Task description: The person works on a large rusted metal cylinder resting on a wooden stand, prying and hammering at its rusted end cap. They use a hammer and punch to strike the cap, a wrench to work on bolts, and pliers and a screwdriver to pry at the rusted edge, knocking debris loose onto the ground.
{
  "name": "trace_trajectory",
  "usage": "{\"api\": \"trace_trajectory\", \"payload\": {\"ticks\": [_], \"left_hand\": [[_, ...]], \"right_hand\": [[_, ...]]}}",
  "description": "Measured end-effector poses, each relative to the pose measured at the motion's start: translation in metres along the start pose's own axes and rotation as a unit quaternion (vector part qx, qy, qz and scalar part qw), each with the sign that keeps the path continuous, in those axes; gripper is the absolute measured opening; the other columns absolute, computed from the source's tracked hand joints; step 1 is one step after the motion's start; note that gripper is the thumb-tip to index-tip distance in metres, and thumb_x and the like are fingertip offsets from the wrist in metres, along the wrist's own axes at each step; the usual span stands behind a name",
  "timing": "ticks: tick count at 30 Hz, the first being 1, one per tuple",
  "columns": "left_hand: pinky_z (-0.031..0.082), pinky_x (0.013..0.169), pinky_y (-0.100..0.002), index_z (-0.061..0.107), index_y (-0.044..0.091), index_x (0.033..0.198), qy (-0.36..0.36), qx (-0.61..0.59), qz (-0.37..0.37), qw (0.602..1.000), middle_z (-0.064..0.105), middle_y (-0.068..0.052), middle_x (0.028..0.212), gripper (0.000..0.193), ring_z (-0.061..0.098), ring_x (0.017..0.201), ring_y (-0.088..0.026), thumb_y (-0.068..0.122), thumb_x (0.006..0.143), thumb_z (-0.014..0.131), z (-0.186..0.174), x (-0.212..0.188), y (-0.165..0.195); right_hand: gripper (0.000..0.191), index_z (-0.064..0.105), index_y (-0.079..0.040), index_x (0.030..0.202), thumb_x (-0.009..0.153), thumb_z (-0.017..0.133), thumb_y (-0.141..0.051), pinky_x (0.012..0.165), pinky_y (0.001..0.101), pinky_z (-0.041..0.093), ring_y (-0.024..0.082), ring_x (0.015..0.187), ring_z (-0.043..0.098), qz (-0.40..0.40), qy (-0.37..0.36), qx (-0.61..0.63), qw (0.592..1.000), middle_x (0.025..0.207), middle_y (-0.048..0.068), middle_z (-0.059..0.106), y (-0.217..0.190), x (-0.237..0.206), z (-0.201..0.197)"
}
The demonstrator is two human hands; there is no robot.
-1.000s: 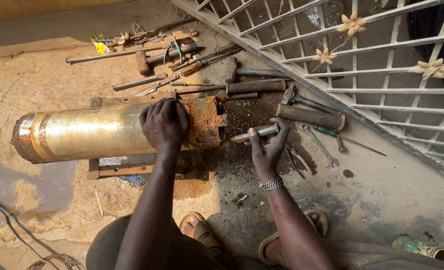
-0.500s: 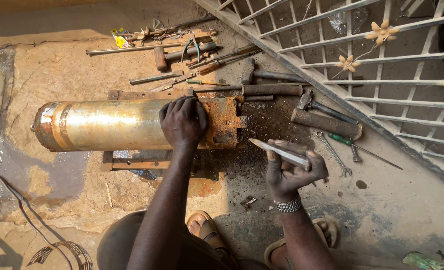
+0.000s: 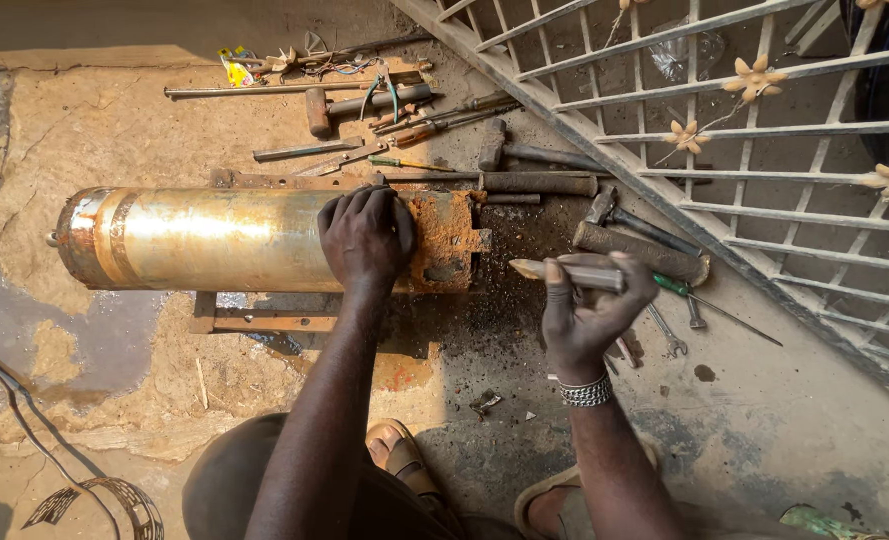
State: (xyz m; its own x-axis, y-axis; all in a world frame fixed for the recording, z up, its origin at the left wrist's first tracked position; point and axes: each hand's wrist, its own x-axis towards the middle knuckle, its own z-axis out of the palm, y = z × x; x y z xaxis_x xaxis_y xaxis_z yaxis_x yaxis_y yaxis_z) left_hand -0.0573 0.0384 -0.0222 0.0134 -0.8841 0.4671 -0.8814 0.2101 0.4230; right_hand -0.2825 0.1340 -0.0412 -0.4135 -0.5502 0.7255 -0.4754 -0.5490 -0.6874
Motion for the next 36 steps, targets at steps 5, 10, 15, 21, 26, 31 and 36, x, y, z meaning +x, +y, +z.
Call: {"api": "trace_trajectory", "payload": {"ticks": [5, 10, 15, 21, 26, 31, 36], "left_hand": [[0.041, 0.102, -0.04, 0.074, 0.012, 0.094, 0.03, 0.006, 0.023, 0.999, 0.077, -0.008, 0.1, 0.018, 0.07, 0.1, -0.024, 0.025, 0.096, 0.062, 0.0, 0.003, 0.002], [0.041, 0.103, -0.039, 0.075, 0.012, 0.096, 0.036, 0.003, 0.013, 0.999, 0.077, -0.008, 0.101, 0.018, 0.07, 0.1, -0.024, 0.024, 0.095, 0.061, -0.001, 0.001, 0.002], [0.041, 0.102, -0.04, 0.075, 0.011, 0.095, 0.007, 0.001, -0.002, 1.0, 0.076, -0.007, 0.097, 0.019, 0.07, 0.098, -0.024, 0.024, 0.096, 0.061, 0.0, 0.0, 0.002], [0.04, 0.103, -0.04, 0.074, 0.011, 0.096, 0.045, 0.01, 0.035, 0.998, 0.076, -0.008, 0.1, 0.019, 0.069, 0.1, -0.024, 0.025, 0.097, 0.061, -0.002, 0.002, 0.001], [0.041, 0.103, -0.041, 0.075, 0.013, 0.097, 0.025, -0.007, -0.004, 1.0, 0.076, -0.007, 0.101, 0.018, 0.069, 0.101, -0.025, 0.024, 0.095, 0.061, -0.001, 0.001, 0.002], [0.041, 0.102, -0.042, 0.074, 0.011, 0.098, 0.054, -0.01, 0.037, 0.998, 0.076, -0.008, 0.104, 0.017, 0.069, 0.103, -0.026, 0.025, 0.094, 0.064, -0.003, 0.004, 0.001], [0.043, 0.102, -0.04, 0.074, 0.013, 0.097, 0.059, -0.019, 0.019, 0.998, 0.076, -0.007, 0.102, 0.016, 0.069, 0.102, -0.026, 0.024, 0.094, 0.063, -0.005, 0.0, 0.005]], "right_hand": [[0.052, 0.041, -0.012, 0.134, 0.095, 0.076, -0.008, 0.067, 0.0334, 0.065, 0.021, 0.078, 0.072, -0.016, -0.167, -0.074, 0.983, 0.093, 0.008, 0.068, 0.007, -0.012, 0.008], [0.047, 0.034, -0.006, 0.134, 0.106, 0.07, -0.017, 0.077, 0.0336, 0.068, 0.022, 0.093, 0.072, -0.007, -0.063, 0.024, 0.998, 0.105, 0.014, 0.065, 0.005, -0.012, 0.008], [0.042, 0.04, -0.006, 0.132, 0.104, 0.07, -0.017, 0.073, 0.0328, 0.068, 0.022, 0.09, 0.074, -0.038, -0.132, -0.059, 0.989, 0.1, 0.014, 0.068, 0.005, 0.006, 0.008], [0.034, 0.047, -0.01, 0.125, 0.1, 0.07, -0.011, 0.073, 0.0308, 0.067, 0.022, 0.089, 0.076, -0.125, -0.215, -0.088, 0.964, 0.099, 0.014, 0.075, 0.001, 0.008, 0.01], [0.022, 0.048, -0.011, 0.112, 0.105, 0.068, -0.008, 0.065, 0.0256, 0.062, 0.023, 0.09, 0.08, -0.06, -0.03, 0.102, 0.993, 0.099, 0.023, 0.074, 0.001, 0.006, 0.007], [0.031, 0.047, -0.009, 0.123, 0.103, 0.07, -0.016, 0.079, 0.035, 0.067, 0.023, 0.095, 0.076, -0.068, -0.147, -0.033, 0.986, 0.103, 0.015, 0.074, 0.003, 0.005, 0.01], [0.029, 0.05, -0.009, 0.126, 0.104, 0.067, -0.016, 0.08, 0.0323, 0.067, 0.021, 0.098, 0.077, -0.047, -0.206, -0.015, 0.977, 0.105, 0.012, 0.075, 0.004, 0.0, 0.008]]}}
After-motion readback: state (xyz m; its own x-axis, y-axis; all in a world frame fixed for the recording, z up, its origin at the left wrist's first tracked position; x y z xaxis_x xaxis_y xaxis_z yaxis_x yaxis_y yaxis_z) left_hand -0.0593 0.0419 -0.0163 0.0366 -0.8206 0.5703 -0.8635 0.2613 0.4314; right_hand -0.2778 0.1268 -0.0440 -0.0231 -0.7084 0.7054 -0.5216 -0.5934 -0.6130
